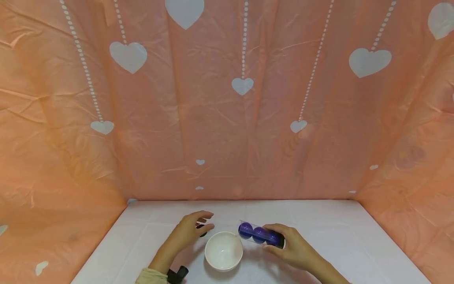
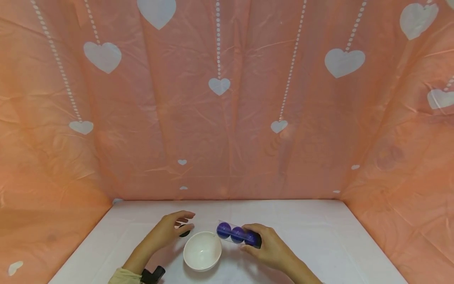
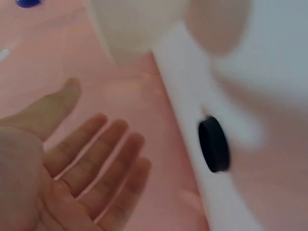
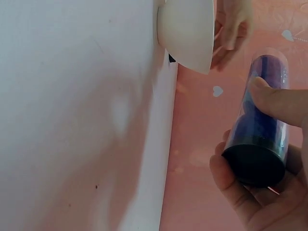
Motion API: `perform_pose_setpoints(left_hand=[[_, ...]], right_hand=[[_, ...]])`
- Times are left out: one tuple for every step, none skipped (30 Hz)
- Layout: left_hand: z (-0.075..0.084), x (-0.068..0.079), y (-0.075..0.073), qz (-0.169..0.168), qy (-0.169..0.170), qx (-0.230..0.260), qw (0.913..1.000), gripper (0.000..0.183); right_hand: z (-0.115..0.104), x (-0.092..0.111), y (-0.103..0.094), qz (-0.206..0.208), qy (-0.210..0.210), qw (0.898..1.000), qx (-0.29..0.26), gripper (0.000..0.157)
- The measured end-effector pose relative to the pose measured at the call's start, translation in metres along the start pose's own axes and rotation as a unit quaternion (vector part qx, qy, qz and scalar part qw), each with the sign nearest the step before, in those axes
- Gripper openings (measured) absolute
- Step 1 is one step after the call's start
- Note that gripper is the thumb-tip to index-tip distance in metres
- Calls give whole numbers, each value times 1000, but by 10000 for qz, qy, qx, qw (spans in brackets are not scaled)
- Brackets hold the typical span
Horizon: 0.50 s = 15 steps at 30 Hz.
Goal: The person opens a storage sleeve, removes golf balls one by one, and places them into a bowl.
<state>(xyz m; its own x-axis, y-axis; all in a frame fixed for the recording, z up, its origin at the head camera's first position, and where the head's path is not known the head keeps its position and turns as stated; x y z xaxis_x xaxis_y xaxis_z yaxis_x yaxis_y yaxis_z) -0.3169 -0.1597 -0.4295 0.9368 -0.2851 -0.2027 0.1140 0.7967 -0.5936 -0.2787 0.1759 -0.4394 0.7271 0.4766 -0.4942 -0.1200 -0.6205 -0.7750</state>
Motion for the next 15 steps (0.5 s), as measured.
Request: perform_pose_setpoints(left_hand=[[4, 0, 1, -105, 125, 185, 9997, 38], [7, -1, 3, -196, 244, 363, 9989, 37], [10, -2, 5, -275, 359, 511, 9977, 36], [12, -2, 7, -355, 473, 640, 9962, 36], [15, -3, 9, -424, 535, 744, 9949, 35], [17, -3, 11, -484, 616, 848, 9933, 34], [20, -3, 14, -556, 685, 954, 9915, 34], [22, -2, 16, -602, 753, 1024, 9901, 34], [23, -2, 18, -658, 816, 1092, 9885, 34], [25, -2, 20, -710, 871, 1158, 9869, 33], [27, -1, 21, -740, 920, 1213, 9856, 33], [28, 0, 23, -758, 969, 1259, 9844, 33], [30, 0, 25, -772, 981, 1301, 9836, 33], [31, 1, 26, -781, 975, 1348, 9830, 33], [32, 1, 28, -790, 973, 1400, 9822, 33]], right_hand=[[0, 0, 0, 17, -19, 10000, -8, 42], [-1, 0, -1, 34, -31, 10000, 7, 42], [-1, 0, -1, 47, -45, 10000, 17, 42], [0, 0, -1, 43, -49, 10000, 15, 42], [0, 0, -1, 30, -39, 10000, 4, 42], [0, 0, -1, 24, -36, 10000, -3, 43], [0, 0, -1, 17, -32, 10000, -11, 43], [0, 0, -1, 14, -31, 10000, -18, 43], [0, 0, -1, 15, -30, 10000, -24, 43], [0, 0, -2, 15, -20, 10000, -33, 43], [0, 0, -2, 27, -20, 10000, -26, 43], [-1, 0, -2, 41, -26, 10000, -24, 42], [-1, 0, -2, 48, -31, 10000, -22, 42], [-1, 0, -2, 60, -35, 10000, -20, 41], [-1, -1, -2, 72, -40, 10000, -2, 41]])
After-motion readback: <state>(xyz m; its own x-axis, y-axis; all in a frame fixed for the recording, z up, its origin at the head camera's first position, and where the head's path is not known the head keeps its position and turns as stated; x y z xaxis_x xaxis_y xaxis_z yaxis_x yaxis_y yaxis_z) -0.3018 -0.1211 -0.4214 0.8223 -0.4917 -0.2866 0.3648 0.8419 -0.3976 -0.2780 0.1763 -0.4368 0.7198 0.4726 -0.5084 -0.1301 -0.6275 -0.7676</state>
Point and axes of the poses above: each hand's wrist, its own x-axis away from the middle knuckle, its own y-axis out of the palm, z = x × y, the point moved 3 cm from there along -x, towards the middle knuckle, and after that the axes turned 10 degrees about x, right-handed, at the moved point
